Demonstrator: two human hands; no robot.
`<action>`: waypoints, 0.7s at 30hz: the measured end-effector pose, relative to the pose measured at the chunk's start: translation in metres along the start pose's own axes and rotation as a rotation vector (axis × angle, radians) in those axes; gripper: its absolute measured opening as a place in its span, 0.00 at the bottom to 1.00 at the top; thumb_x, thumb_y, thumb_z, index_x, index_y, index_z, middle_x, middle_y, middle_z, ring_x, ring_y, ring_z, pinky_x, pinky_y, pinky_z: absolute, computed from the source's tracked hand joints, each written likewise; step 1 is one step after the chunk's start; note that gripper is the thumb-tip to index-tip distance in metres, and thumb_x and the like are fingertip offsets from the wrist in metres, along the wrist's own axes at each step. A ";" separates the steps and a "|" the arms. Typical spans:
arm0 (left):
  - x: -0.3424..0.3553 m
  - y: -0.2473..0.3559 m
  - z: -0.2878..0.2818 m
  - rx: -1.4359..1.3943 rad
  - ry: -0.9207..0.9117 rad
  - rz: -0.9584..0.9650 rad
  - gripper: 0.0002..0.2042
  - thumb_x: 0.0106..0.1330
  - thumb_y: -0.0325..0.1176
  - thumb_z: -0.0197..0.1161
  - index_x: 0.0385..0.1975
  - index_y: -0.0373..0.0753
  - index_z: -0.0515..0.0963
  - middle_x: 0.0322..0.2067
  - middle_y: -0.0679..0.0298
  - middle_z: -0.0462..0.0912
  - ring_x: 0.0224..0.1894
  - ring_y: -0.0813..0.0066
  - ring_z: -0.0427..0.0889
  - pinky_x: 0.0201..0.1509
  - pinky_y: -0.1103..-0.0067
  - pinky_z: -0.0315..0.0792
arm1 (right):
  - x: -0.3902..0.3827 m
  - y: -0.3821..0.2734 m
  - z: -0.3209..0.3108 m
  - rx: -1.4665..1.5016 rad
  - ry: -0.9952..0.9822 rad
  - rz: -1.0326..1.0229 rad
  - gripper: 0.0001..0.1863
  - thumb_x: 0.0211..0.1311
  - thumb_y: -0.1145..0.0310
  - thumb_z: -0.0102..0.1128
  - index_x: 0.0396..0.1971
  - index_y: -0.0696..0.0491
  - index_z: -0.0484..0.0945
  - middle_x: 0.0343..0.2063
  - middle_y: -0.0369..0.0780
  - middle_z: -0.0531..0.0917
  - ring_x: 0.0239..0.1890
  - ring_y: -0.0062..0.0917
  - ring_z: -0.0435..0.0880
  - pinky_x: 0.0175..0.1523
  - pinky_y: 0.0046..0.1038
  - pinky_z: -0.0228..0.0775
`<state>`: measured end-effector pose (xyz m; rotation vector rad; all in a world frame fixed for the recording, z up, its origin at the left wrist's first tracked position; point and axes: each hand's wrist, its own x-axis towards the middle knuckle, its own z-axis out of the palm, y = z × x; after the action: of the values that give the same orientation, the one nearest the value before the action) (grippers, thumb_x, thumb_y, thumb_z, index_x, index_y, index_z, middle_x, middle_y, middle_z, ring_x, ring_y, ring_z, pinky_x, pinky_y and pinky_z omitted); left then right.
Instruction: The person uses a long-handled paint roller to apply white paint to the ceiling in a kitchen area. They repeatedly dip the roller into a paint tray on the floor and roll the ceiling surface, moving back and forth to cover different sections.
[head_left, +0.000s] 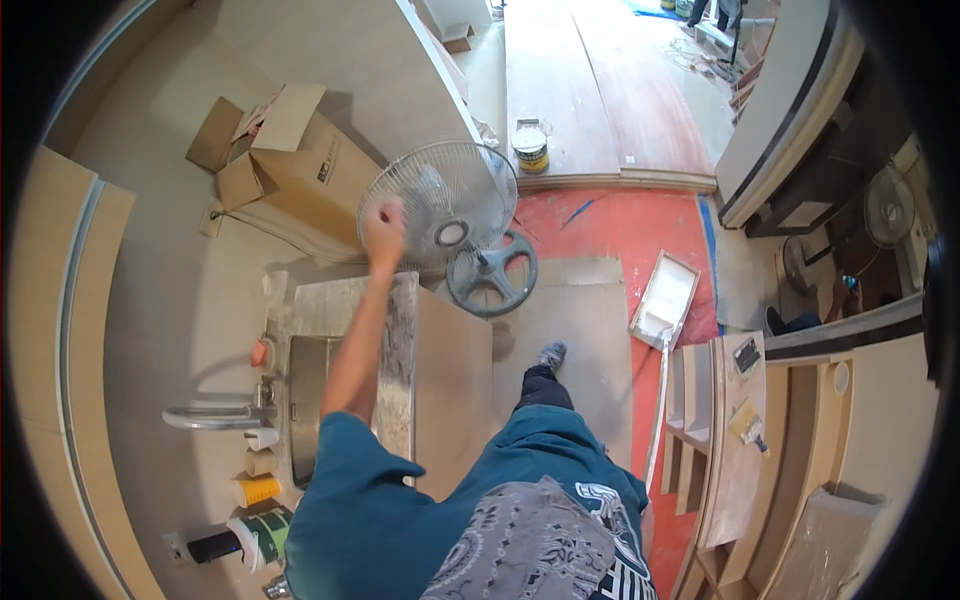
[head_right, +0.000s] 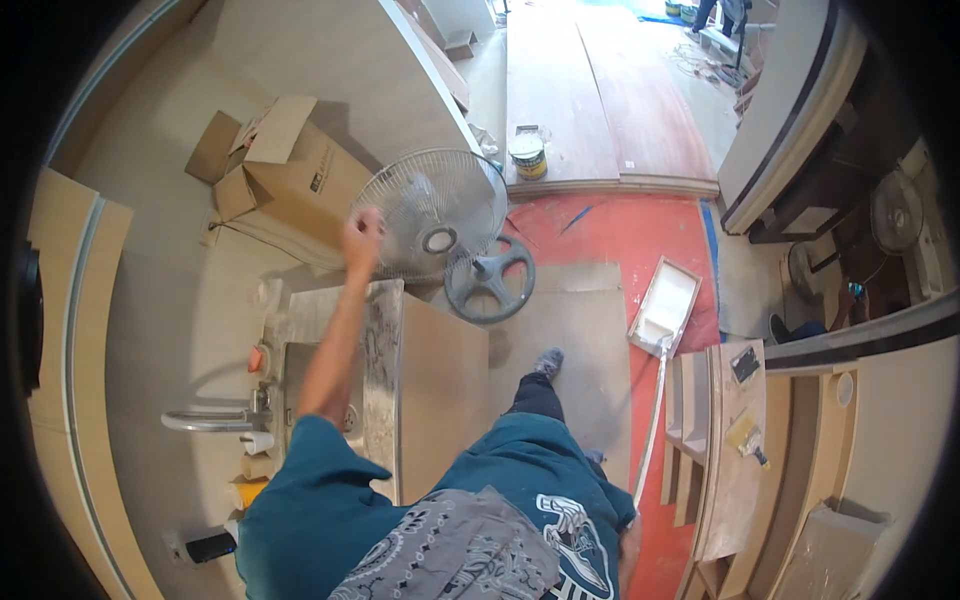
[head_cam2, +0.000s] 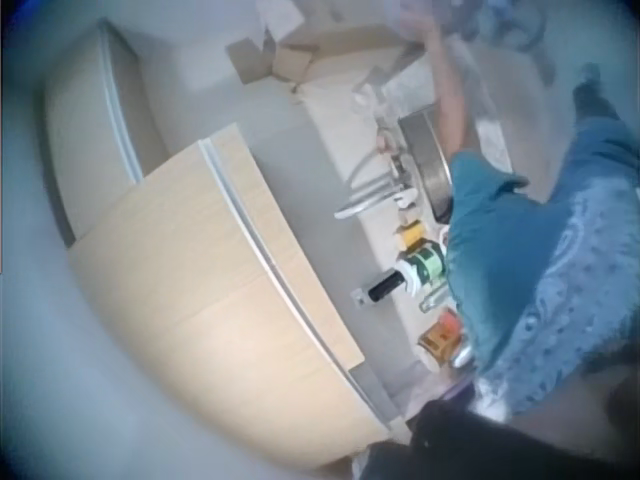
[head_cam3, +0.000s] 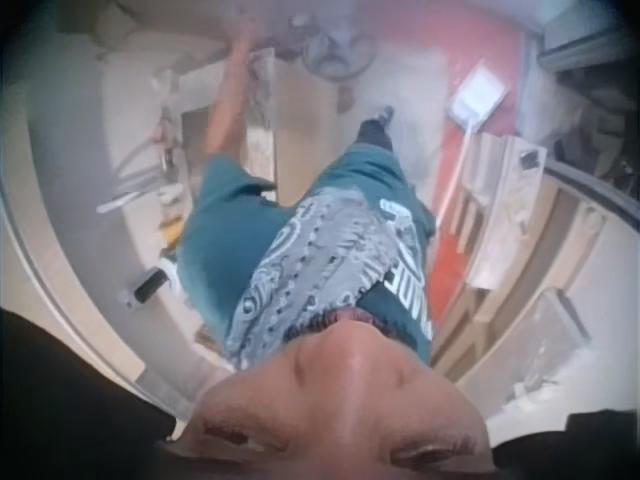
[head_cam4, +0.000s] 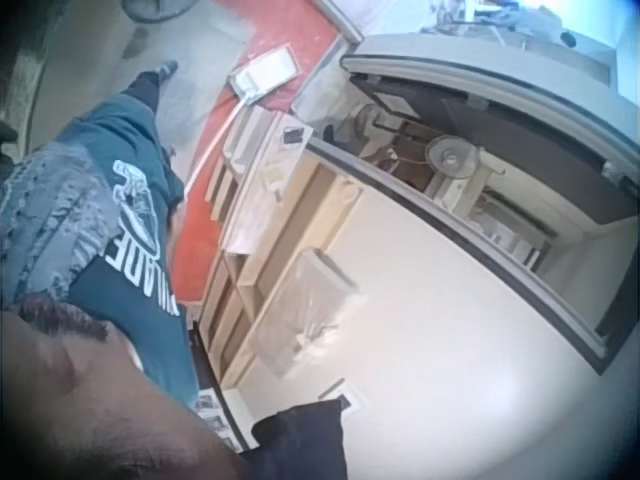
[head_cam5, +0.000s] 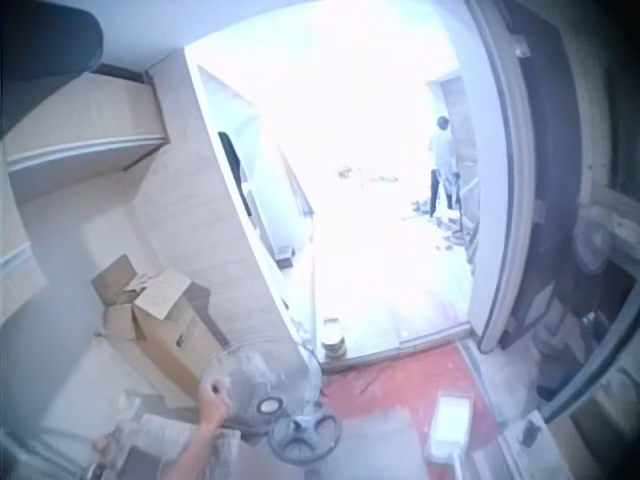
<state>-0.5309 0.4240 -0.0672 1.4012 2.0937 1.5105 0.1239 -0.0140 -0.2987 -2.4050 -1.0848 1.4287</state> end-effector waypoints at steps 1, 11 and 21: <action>0.045 -0.012 -0.009 0.020 0.047 0.074 0.08 0.71 0.33 0.58 0.35 0.34 0.80 0.24 0.67 0.81 0.25 0.81 0.77 0.30 0.79 0.71 | 0.000 -0.006 -0.004 0.015 -0.008 0.029 0.31 0.62 0.71 0.52 0.67 0.56 0.62 0.42 0.51 0.82 0.40 0.34 0.81 0.45 0.33 0.71; 0.264 -0.153 0.022 0.257 -0.686 -0.384 0.16 0.65 0.42 0.67 0.46 0.38 0.82 0.35 0.66 0.84 0.37 0.75 0.79 0.42 0.75 0.74 | -0.030 -0.111 -0.019 0.148 -0.005 0.312 0.39 0.55 0.79 0.53 0.71 0.51 0.60 0.31 0.46 0.82 0.20 0.26 0.79 0.25 0.29 0.72; 0.271 -0.170 0.044 0.256 -0.904 -0.651 0.13 0.68 0.43 0.64 0.39 0.39 0.82 0.28 0.71 0.78 0.31 0.82 0.73 0.35 0.80 0.68 | -0.033 -0.185 0.005 0.275 -0.016 0.375 0.38 0.54 0.80 0.53 0.70 0.50 0.62 0.24 0.40 0.79 0.18 0.22 0.77 0.21 0.26 0.69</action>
<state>-0.7433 0.6581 -0.1351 1.0008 1.8488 0.2669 0.0162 0.0983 -0.1941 -2.4785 -0.4118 1.5817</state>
